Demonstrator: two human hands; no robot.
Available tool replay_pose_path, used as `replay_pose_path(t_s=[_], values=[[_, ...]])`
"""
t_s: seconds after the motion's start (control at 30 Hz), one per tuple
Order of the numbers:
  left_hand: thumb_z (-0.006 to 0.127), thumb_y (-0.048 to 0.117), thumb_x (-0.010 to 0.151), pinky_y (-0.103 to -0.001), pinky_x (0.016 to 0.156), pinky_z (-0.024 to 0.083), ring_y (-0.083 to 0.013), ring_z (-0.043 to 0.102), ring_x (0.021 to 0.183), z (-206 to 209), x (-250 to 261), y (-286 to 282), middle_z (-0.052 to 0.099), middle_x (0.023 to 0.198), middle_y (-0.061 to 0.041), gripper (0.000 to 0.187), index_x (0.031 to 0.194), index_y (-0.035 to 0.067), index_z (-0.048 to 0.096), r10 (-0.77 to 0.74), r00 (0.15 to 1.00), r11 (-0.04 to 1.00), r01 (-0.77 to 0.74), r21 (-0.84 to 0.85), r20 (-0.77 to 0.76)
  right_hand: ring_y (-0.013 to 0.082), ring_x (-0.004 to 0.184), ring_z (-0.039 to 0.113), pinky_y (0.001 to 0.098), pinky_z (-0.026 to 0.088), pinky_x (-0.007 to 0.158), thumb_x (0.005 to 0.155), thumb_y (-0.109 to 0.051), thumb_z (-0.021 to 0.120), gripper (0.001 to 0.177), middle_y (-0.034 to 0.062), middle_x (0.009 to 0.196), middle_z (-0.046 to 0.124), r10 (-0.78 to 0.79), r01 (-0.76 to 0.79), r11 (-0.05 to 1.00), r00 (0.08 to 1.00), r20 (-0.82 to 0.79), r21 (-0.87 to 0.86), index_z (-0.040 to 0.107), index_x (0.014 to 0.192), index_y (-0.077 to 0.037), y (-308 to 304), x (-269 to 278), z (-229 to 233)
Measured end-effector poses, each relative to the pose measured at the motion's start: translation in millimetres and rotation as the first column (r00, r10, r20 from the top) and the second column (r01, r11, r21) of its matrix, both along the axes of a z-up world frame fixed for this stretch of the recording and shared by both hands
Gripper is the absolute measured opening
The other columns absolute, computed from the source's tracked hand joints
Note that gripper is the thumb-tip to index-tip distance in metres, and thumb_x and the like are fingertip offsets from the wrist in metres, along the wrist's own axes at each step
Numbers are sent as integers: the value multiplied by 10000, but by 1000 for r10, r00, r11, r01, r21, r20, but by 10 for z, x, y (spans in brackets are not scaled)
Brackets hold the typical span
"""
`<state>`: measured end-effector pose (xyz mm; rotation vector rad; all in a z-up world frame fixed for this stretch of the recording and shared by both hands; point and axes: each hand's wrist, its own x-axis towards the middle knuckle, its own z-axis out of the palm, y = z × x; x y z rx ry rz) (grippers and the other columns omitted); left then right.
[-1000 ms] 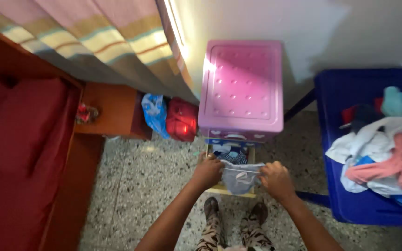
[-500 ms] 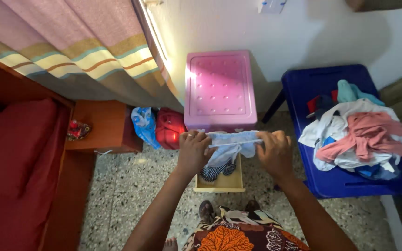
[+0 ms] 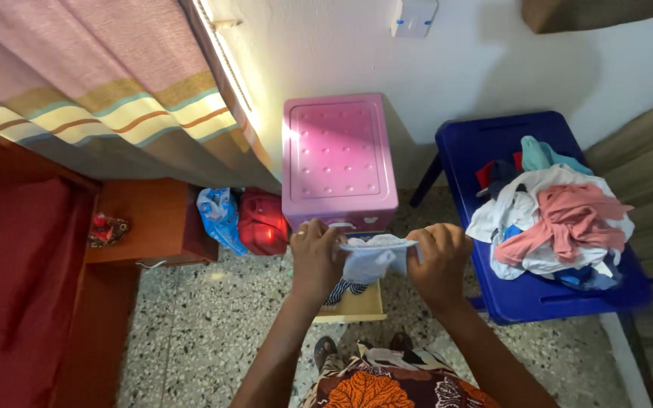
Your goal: The recorder is sorting and organizing clothes by taking them out of a plastic drawer unit and placing them on a chair, while also folding some items.
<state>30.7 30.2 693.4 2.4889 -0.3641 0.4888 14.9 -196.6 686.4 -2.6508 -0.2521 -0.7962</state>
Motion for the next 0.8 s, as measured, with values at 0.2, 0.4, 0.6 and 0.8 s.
replay_pose_path(t_s=[0.2,0.4,0.6,0.8], values=[[723,-31,783,-368,945,557,-197,684,1042,-891,-34,58,701,1078,-49,246,947,73,570,-242,958,704,67,-707,-151,362,1199,573,486,417,996,666,-140,786,241,116,1101,663,48,-52,997,997,64,65,610,830,-153,-82,46,-60],[703,-28,841,-267,912,533,-131,673,1020,-629,-74,179,718,1094,-36,305,1120,74,629,-394,844,281,-267,-922,-365,150,861,635,318,510,767,855,-103,852,334,61,935,675,550,116,260,798,-246,959,582,1045,-52,-535,238,-1185],[686,38,967,-277,791,517,-110,650,880,-898,-55,205,739,1029,-50,162,1121,3,655,-375,820,244,-363,-899,-433,129,904,673,295,530,856,854,-148,799,346,47,1013,730,656,332,46,701,-280,942,658,1145,-27,-497,264,-753],[608,97,1006,-276,827,550,-95,678,904,-806,-100,146,750,1046,-39,210,1168,-11,686,-442,825,189,-300,-935,-353,134,913,663,315,522,857,873,-174,803,343,40,1008,721,650,369,47,695,-309,928,656,1146,-28,-477,234,-743]])
